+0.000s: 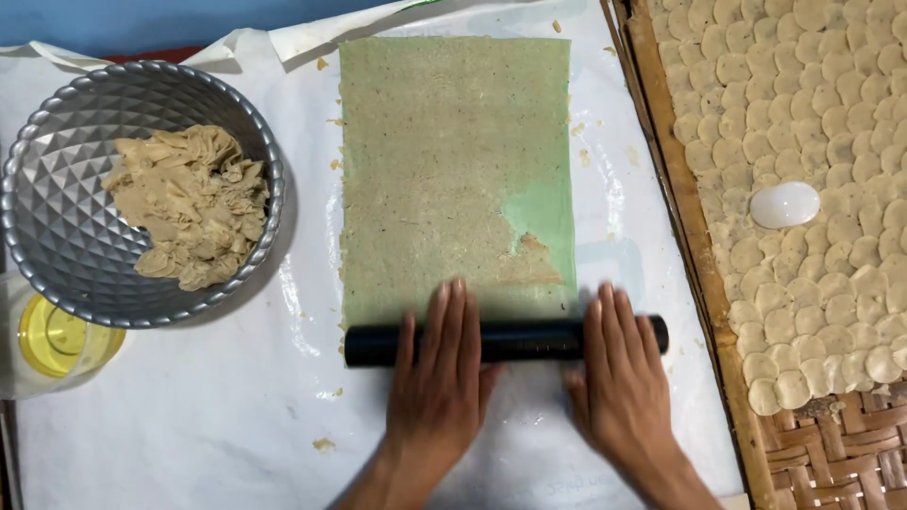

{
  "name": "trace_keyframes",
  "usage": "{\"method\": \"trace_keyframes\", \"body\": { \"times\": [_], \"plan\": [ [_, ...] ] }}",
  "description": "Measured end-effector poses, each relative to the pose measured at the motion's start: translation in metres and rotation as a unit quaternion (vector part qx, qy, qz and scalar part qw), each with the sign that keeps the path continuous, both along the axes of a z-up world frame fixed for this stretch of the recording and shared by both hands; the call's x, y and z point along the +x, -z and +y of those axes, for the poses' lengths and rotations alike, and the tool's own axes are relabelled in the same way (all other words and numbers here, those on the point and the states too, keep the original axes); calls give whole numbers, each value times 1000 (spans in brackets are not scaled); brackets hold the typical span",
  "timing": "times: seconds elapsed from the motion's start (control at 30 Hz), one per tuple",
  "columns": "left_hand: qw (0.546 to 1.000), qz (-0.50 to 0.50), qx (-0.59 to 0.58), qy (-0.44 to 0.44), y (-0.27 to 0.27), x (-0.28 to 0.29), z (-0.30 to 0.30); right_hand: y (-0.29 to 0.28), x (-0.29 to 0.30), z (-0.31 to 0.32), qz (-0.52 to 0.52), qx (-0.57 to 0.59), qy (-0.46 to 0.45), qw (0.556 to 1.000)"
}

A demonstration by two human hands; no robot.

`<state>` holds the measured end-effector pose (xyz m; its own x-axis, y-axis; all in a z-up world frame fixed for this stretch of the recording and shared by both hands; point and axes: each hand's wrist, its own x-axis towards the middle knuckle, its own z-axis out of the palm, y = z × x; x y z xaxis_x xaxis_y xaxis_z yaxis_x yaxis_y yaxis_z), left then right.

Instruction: Rolling out dough and cutting it into small circles for snack production.

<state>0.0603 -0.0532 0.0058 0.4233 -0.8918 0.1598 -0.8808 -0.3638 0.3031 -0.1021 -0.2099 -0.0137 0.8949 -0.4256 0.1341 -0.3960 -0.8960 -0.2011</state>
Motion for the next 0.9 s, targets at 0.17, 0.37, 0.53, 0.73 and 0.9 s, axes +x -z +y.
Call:
{"method": "trace_keyframes", "body": {
  "times": [0.17,0.37,0.53,0.73,0.9],
  "plan": [
    [1000,-8,9,0,1,-16,15,-4,-17,15,8,24,1,1000],
    [999,2,-44,2,-8,42,-42,-24,47,-38,15,-8,-9,1000],
    [999,1,-51,-10,-23,50,-45,-38,60,-47,-28,-6,-16,999],
    [996,61,-68,2,-14,9,10,-43,21,8,-91,57,0,994],
    [999,30,-40,4,-8,21,-4,-32,33,0,-26,50,-15,998]
  ]
}}
